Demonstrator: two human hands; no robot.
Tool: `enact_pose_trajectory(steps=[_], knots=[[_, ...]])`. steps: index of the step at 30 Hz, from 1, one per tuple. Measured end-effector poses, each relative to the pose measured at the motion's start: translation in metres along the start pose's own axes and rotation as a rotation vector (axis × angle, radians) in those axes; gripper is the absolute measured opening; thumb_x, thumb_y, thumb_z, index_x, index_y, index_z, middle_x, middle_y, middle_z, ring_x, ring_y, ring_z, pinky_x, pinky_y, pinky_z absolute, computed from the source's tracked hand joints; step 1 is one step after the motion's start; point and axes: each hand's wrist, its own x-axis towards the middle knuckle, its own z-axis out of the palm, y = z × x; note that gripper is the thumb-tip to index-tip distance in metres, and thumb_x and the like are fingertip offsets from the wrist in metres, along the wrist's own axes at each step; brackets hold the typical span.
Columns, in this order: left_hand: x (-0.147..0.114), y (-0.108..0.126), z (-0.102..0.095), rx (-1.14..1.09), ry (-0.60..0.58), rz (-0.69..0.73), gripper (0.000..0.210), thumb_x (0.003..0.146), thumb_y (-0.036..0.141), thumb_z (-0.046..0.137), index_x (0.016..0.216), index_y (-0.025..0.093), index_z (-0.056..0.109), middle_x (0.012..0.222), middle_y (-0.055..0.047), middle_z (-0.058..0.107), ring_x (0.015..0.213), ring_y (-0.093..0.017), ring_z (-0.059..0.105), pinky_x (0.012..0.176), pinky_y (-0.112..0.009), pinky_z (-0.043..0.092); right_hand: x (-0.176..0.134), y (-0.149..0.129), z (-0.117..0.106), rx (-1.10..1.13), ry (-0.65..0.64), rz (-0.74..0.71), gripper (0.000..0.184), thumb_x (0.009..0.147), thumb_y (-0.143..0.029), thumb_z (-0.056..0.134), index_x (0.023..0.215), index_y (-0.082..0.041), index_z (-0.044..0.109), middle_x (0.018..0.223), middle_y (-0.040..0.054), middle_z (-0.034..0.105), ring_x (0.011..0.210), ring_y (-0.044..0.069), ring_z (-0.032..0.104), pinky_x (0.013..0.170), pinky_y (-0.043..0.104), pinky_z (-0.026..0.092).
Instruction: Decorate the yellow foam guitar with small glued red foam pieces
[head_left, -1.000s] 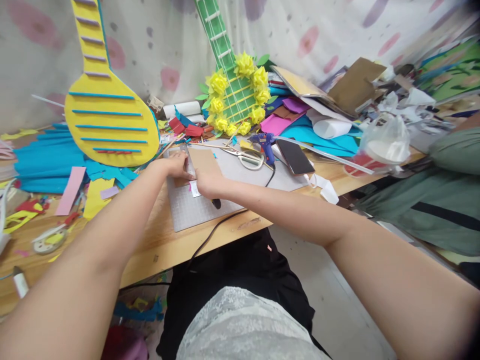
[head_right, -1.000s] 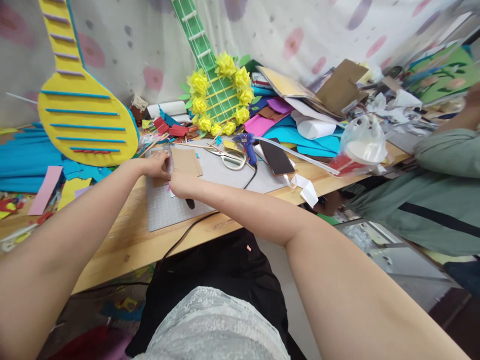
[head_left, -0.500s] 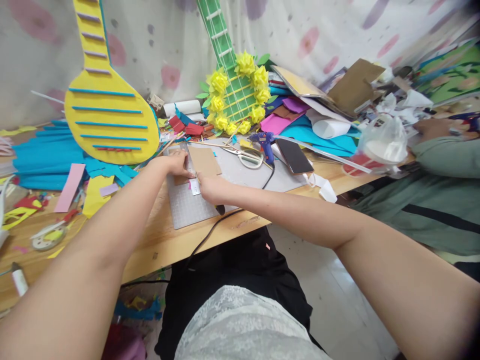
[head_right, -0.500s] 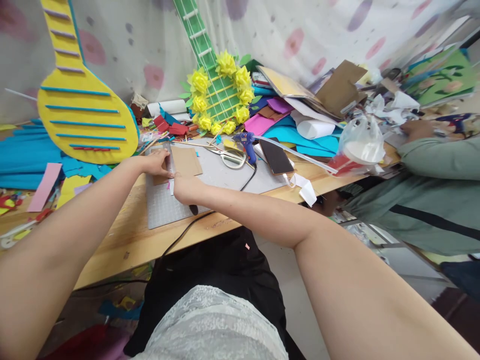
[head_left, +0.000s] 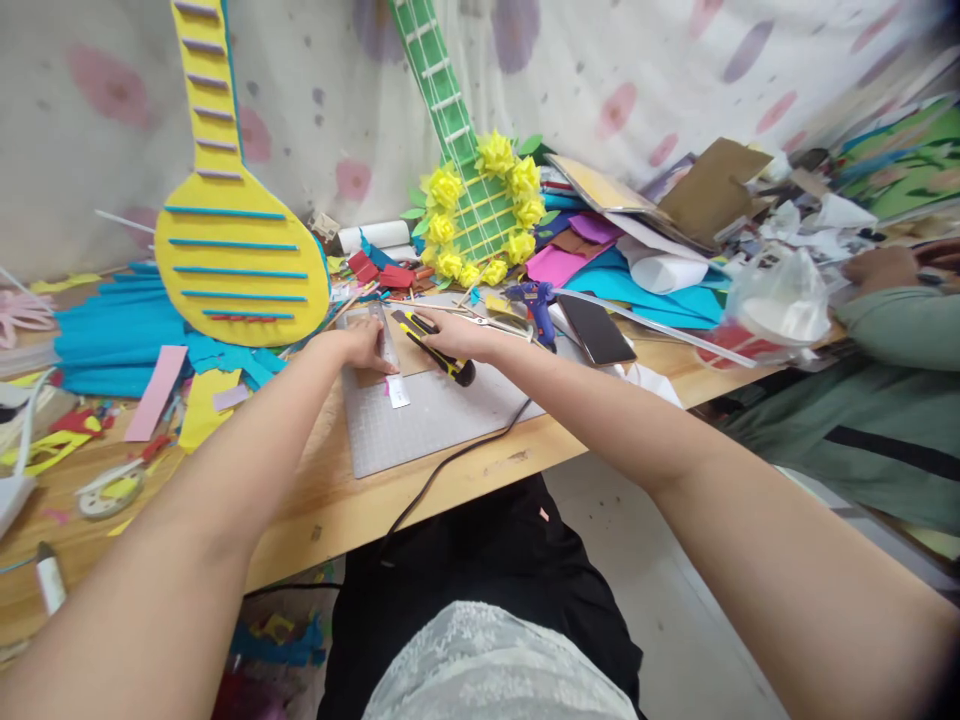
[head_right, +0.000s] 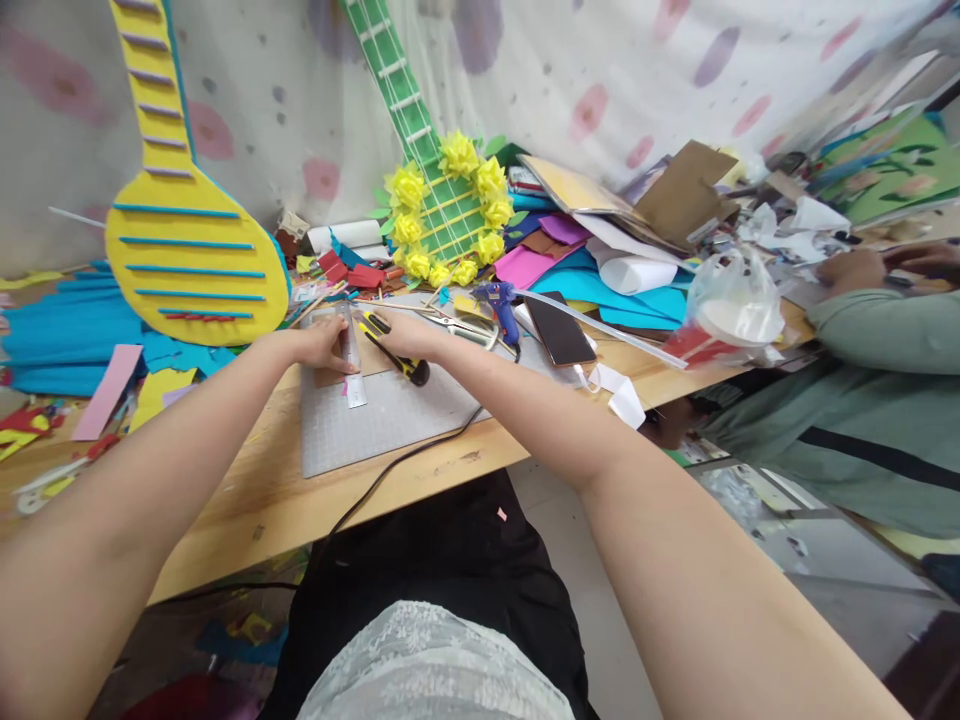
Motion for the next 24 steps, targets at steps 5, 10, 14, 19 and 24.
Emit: enact_pose_trajectory(steps=[5,10,14,19,24], knots=[[-0.002,0.000,0.001,-0.026,0.008,-0.010,0.110,0.053,0.066,0.063,0.138,0.005,0.027,0.147,-0.023,0.021,0.136,-0.034,0.021,0.108,-0.036,0.022,0.009,0.009,-0.010,0.506,-0.116,0.188,0.046,0.082,-0.008,0.044,0.126,-0.021,0.037,0.072,-0.0008,0.062,0.056,0.012,0.063,0.060,0.030,0.055],[-0.001,-0.002,0.003,-0.016,0.007,-0.007,0.113,0.053,0.067,0.062,0.139,0.004,0.025,0.148,-0.023,0.019,0.137,-0.032,0.019,0.110,-0.034,0.019,0.014,0.013,-0.019,0.963,-0.093,0.197,0.020,0.083,-0.015,0.039,0.096,-0.010,0.052,0.078,0.0092,0.064,0.072,0.015,0.066,0.067,0.028,0.056],[-0.002,-0.001,0.002,-0.008,0.009,0.003,0.113,0.053,0.067,0.061,0.138,0.001,0.026,0.147,-0.024,0.022,0.136,-0.032,0.022,0.109,-0.033,0.021,0.011,0.020,-0.026,1.106,-0.042,0.071,0.031,0.077,-0.008,0.033,0.100,-0.008,0.054,0.089,0.0116,0.065,0.085,0.017,0.065,0.076,0.033,0.055],[-0.004,0.000,0.001,-0.012,-0.014,-0.018,0.115,0.054,0.067,0.060,0.140,0.002,0.021,0.149,-0.022,0.018,0.138,-0.031,0.018,0.110,-0.033,0.018,0.010,0.026,-0.025,1.054,0.024,0.012,0.015,0.080,-0.013,0.046,0.093,-0.015,0.054,0.089,0.0053,0.066,0.081,0.011,0.064,0.066,0.019,0.053],[-0.003,-0.001,0.003,-0.036,-0.002,-0.019,0.113,0.053,0.068,0.061,0.141,0.008,0.023,0.150,-0.019,0.018,0.138,-0.031,0.017,0.111,-0.034,0.018,0.023,0.028,-0.022,0.822,0.188,0.093,0.025,0.076,-0.039,0.062,0.075,-0.016,0.052,0.053,-0.0042,0.051,0.040,0.004,0.042,0.036,0.014,0.030]])
